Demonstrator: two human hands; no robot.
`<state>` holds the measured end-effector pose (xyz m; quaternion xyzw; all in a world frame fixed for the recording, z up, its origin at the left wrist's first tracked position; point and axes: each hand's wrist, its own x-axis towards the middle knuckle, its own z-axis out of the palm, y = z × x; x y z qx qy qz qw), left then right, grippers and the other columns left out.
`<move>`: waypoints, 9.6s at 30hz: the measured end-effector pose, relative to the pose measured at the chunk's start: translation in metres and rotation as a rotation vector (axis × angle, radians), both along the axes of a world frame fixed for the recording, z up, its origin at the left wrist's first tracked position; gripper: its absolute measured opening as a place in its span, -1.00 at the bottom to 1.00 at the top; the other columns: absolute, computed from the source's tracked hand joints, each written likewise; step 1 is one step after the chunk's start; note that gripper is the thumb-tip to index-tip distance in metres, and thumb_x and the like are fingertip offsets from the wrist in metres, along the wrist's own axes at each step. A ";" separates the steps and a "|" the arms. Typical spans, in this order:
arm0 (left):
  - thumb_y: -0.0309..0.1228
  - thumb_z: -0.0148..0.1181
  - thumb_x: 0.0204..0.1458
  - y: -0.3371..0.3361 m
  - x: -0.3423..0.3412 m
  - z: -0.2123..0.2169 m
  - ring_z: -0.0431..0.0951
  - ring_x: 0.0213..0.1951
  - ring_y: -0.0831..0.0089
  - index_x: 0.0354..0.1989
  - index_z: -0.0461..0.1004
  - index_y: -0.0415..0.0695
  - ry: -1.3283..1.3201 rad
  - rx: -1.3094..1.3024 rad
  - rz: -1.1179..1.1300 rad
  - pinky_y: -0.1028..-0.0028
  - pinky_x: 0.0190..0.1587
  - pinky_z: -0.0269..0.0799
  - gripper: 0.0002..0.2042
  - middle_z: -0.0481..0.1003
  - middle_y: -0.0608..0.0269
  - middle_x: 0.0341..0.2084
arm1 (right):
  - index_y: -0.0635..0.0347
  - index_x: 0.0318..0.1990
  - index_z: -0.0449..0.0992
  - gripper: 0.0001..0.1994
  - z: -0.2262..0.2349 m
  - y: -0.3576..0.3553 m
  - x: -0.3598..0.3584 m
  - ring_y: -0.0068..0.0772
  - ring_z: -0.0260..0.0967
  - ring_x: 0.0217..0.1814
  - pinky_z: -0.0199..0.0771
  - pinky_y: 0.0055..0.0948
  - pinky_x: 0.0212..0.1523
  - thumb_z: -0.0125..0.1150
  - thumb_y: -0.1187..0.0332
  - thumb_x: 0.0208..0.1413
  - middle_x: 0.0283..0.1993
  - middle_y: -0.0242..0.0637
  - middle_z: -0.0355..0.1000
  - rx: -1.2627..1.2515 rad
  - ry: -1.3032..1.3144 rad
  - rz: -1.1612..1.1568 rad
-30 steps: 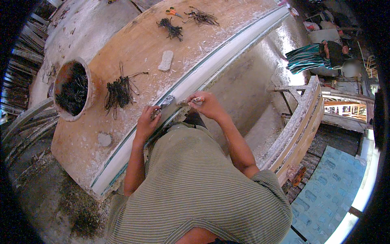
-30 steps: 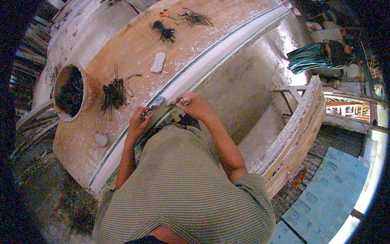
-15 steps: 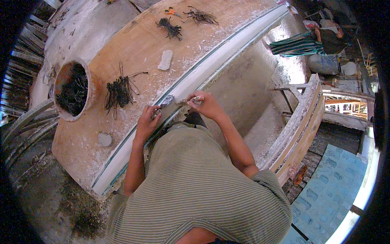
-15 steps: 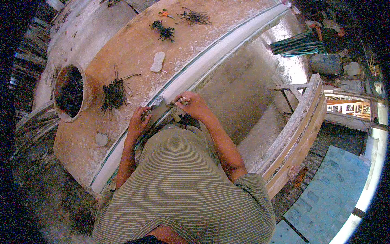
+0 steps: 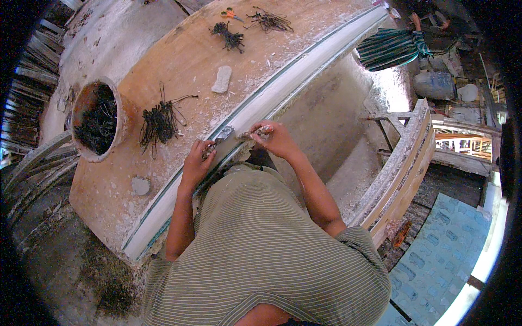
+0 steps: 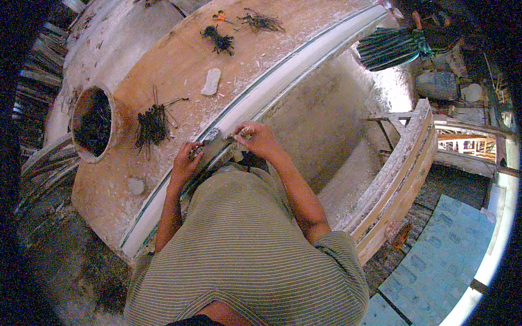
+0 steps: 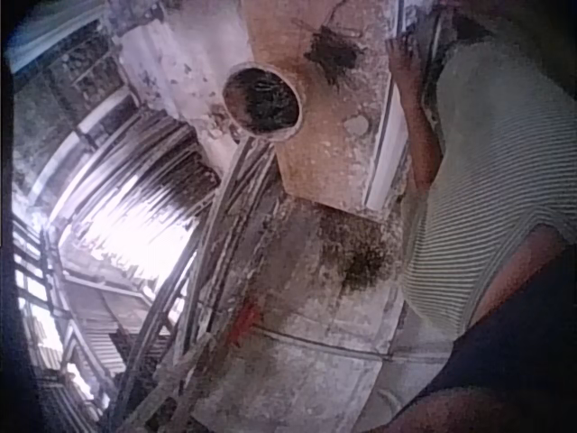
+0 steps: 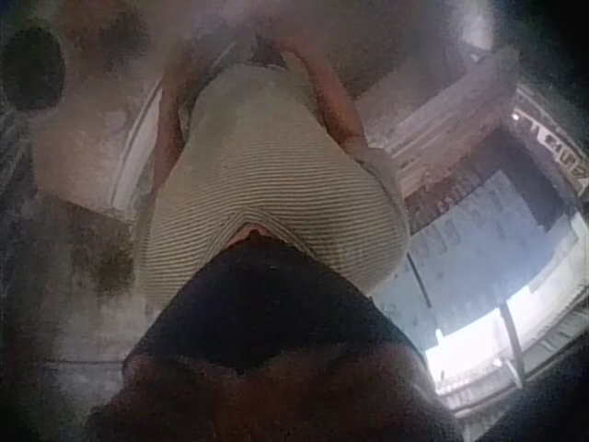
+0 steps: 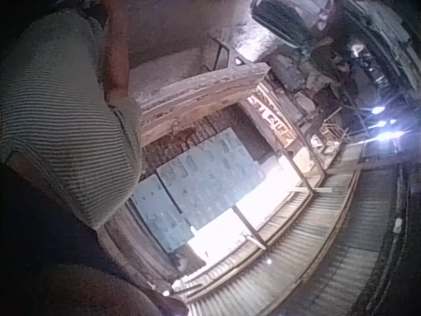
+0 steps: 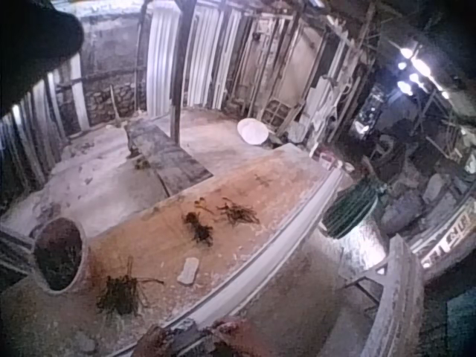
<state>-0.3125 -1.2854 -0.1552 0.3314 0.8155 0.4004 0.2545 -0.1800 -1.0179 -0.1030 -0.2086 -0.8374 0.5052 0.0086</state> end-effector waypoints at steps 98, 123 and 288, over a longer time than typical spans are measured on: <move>-0.48 0.30 0.12 -0.063 -0.013 0.015 0.52 -0.11 0.31 0.00 0.54 -0.13 0.092 0.076 0.468 0.36 -0.05 0.43 -0.74 0.52 0.21 -0.20 | 0.02 -0.17 0.68 -0.66 -0.027 0.037 -0.068 -0.13 0.57 -0.01 0.54 -0.18 0.02 0.29 0.62 -0.14 -0.03 -0.31 0.63 0.274 0.278 0.489; -0.51 0.32 0.09 -0.054 0.012 0.009 0.50 -0.21 0.28 -0.07 0.52 -0.17 0.127 0.127 0.417 0.35 -0.12 0.45 -0.76 0.48 0.16 -0.23 | 0.08 -0.13 0.67 -0.78 0.004 0.093 -0.017 0.00 0.57 -0.10 0.54 -0.11 0.00 0.27 0.39 0.05 -0.21 -0.12 0.62 0.395 0.416 -0.032; -0.17 0.25 0.18 0.642 0.008 0.040 0.60 -0.01 0.12 0.06 0.56 -0.09 -0.063 0.014 -0.160 0.20 0.03 0.52 -0.64 0.59 0.01 -0.03 | 0.17 -0.14 0.67 -0.82 -0.017 0.502 0.118 -0.36 0.56 0.01 0.53 -0.38 0.07 0.38 0.54 0.08 -0.05 -0.23 0.62 0.014 0.261 -0.353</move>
